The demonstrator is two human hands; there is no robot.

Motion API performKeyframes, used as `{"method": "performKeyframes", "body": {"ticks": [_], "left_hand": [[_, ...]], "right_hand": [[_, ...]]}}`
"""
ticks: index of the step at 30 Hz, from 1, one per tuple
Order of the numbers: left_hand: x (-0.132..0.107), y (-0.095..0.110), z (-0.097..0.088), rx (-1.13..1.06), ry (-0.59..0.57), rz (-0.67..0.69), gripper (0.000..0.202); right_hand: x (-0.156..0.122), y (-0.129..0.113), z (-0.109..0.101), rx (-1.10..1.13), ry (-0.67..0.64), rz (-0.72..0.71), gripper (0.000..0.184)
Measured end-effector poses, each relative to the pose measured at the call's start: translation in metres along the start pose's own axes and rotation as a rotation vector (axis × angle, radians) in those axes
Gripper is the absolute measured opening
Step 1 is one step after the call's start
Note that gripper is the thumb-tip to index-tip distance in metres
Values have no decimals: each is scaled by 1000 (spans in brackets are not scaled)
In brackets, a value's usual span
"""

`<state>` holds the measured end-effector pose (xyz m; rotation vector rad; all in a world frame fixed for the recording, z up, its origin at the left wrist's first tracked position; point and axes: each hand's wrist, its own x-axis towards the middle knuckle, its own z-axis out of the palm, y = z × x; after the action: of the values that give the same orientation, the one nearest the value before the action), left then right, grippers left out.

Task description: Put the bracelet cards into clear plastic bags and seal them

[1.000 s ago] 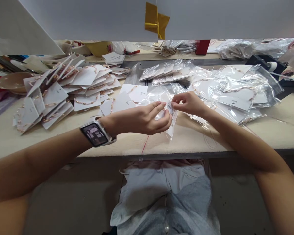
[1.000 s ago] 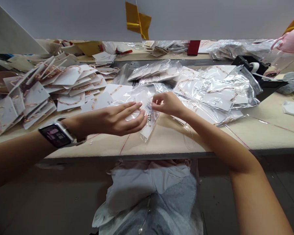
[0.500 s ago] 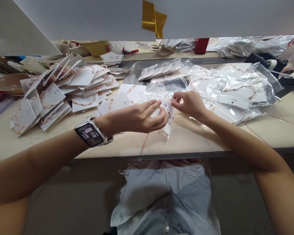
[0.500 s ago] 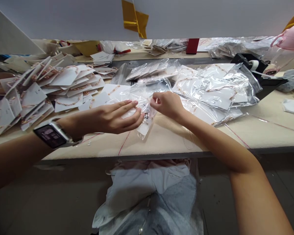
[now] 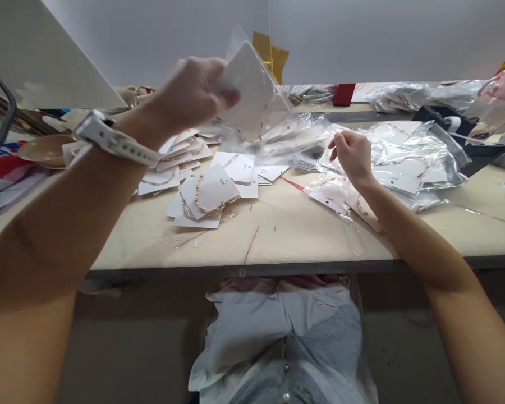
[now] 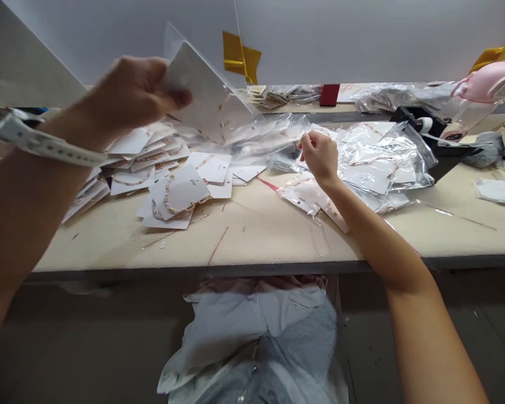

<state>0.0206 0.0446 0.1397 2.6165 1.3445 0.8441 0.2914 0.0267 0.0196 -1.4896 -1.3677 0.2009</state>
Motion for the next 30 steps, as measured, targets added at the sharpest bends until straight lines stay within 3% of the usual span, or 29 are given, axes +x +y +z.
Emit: {"method": "performKeyframes", "body": {"ticks": [3,6,8,9,13,14,17,21,22,25,26,30], "left_hand": [[17,5,-16,-219,55,-139,33],[28,9,-26,-273,239,-87,36],[31,13,-30,-199,411,-50,34],[31,15,-31,-130,438,-50,32],[29,23,-31,-44,200,-88,25],[29,23,-31,-67,215,-96,26],[35,21,-31,27,422,-111,31],[38,20,-34,130,450,-117,31],[38,20,-36,104,390,-106,30],[37,17,-40,-16,20,-46,25],[38,15,-41,-89,-39,-39,26],[49,5,-44,-495,126,-38,40]], "right_hand": [[5,5,-3,-2,35,33,34],[6,7,-4,-3,36,58,35],[6,8,-4,-8,29,63,34],[6,8,-4,-12,23,63,33],[7,8,-4,-31,7,68,33],[6,8,-4,-34,5,71,33],[6,8,-5,-41,-1,71,32],[6,8,-4,-66,-22,71,32],[6,9,-4,-73,-26,72,32],[6,10,-3,-83,-37,75,30],[7,11,-2,-84,-40,76,30],[7,11,-1,-84,-46,80,29]]}}
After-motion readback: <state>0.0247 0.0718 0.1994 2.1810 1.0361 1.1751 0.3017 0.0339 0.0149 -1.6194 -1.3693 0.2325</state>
